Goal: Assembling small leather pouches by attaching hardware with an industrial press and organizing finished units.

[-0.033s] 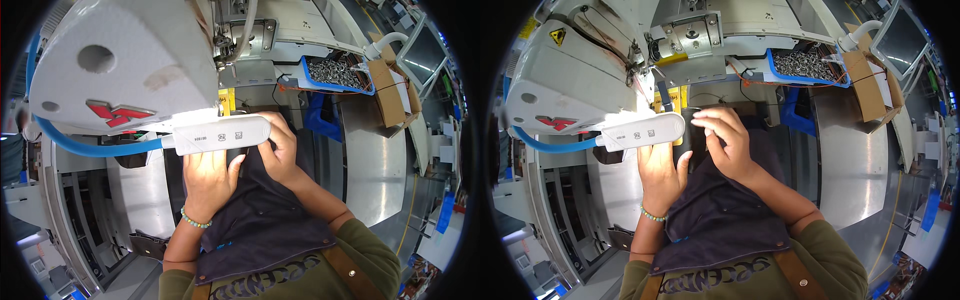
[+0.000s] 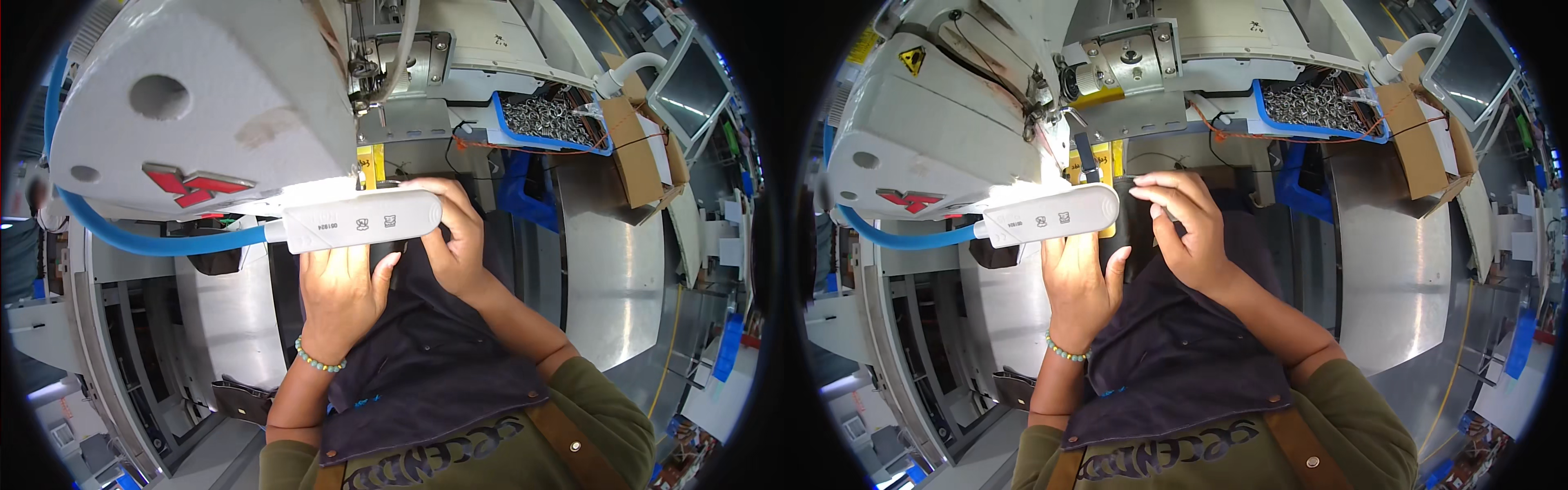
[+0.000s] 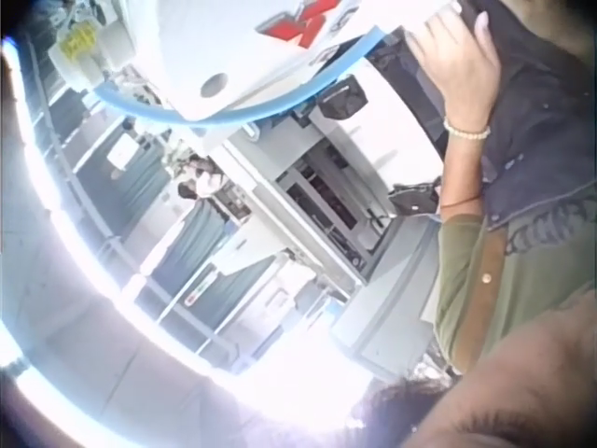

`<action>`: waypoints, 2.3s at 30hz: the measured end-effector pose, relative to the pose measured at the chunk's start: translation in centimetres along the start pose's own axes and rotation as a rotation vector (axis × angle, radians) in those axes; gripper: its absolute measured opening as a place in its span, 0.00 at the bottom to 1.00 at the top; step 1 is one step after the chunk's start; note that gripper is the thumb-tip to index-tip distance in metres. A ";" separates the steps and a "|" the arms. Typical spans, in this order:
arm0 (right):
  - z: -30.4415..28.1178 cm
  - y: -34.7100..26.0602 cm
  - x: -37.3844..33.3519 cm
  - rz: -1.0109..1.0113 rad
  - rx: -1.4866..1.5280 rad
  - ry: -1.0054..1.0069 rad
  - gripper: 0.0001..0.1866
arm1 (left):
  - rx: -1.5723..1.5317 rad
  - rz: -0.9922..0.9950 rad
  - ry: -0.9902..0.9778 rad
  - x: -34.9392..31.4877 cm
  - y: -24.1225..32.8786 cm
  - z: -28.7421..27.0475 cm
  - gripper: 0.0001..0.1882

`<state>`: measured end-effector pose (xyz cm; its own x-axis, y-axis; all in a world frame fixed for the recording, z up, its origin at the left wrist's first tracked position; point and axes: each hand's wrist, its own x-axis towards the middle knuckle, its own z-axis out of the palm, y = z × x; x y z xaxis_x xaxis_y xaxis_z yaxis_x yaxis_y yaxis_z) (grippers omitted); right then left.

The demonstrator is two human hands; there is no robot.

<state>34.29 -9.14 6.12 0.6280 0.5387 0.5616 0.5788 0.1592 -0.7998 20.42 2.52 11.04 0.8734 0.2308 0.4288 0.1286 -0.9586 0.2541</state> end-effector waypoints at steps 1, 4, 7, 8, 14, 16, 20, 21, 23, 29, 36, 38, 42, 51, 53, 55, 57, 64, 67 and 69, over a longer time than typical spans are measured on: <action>0.2 0.3 0.4 0.034 -0.006 0.026 0.15 | 0.001 0.012 0.020 0.1 0.0 0.0 0.26; 0.8 0.7 1.4 0.006 -0.039 -0.013 0.16 | -0.011 0.006 0.041 0.0 0.1 0.1 0.25; 1.9 0.6 1.8 0.035 0.035 0.015 0.15 | -0.030 -0.020 0.055 -0.1 0.0 0.3 0.25; 1.6 0.9 1.9 0.009 0.018 -0.003 0.13 | -0.031 -0.022 0.056 -0.2 -0.2 0.2 0.25; 2.7 1.7 1.3 0.342 0.387 0.062 0.06 | -0.077 -0.078 0.187 -3.1 -1.8 1.1 0.30; 2.6 2.1 1.6 0.426 0.459 -0.005 0.05 | -0.219 -0.244 0.227 -3.6 -1.6 1.8 0.32; 2.9 2.3 1.6 0.525 0.639 -0.091 0.07 | -0.837 -0.541 0.187 -3.1 -2.3 2.3 0.37; 3.0 2.3 1.6 0.525 0.725 -0.079 0.07 | -1.095 -0.586 0.115 -2.8 -2.3 2.2 0.37; 3.1 2.7 1.5 0.523 0.741 -0.081 0.08 | -1.118 -0.581 0.101 -2.7 -2.3 2.2 0.39; 3.8 2.5 1.2 0.523 0.788 -0.042 0.08 | -1.148 -0.581 0.034 -3.2 -2.9 2.4 0.40; 3.7 2.6 1.2 0.501 0.771 -0.031 0.08 | -1.180 -0.594 -0.013 -3.7 -3.2 2.9 0.43; 3.7 2.6 1.2 0.506 0.765 -0.026 0.08 | -1.164 -0.582 -0.005 -3.7 -3.3 2.9 0.43; 3.8 2.7 1.1 0.509 0.768 -0.012 0.08 | -1.217 -0.593 -0.020 -3.9 -3.5 3.1 0.43; 3.5 2.2 1.2 0.554 0.704 -0.035 0.07 | -1.074 -0.575 0.019 -3.7 -3.5 2.6 0.40; 2.8 2.2 1.5 0.564 0.611 -0.036 0.07 | -0.994 -0.556 0.049 -3.6 -3.1 2.1 0.39; 2.1 2.4 1.7 0.572 0.514 -0.032 0.07 | -0.290 -0.374 0.009 -3.4 -1.8 0.4 0.35; 1.8 2.5 1.9 0.551 0.543 -0.011 0.07 | -0.201 -0.304 -0.042 -2.3 -0.7 -0.9 0.28; 2.5 3.0 2.1 0.505 0.594 -0.105 0.09 | -0.020 -0.213 -0.135 -1.1 -1.1 -0.1 0.24; 2.9 2.6 2.0 0.628 0.785 -0.090 0.09 | -0.045 -0.201 -0.113 -0.9 -1.3 0.0 0.23; 3.4 2.1 2.1 0.729 0.878 -0.036 0.09 | -0.111 -0.206 -0.146 -0.4 -1.4 0.0 0.23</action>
<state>35.04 -4.87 4.94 0.6422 0.7609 -0.0924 -0.4899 0.3148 -0.8130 19.83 3.78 10.54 0.8937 0.3849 0.2307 0.2654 -0.8679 0.4199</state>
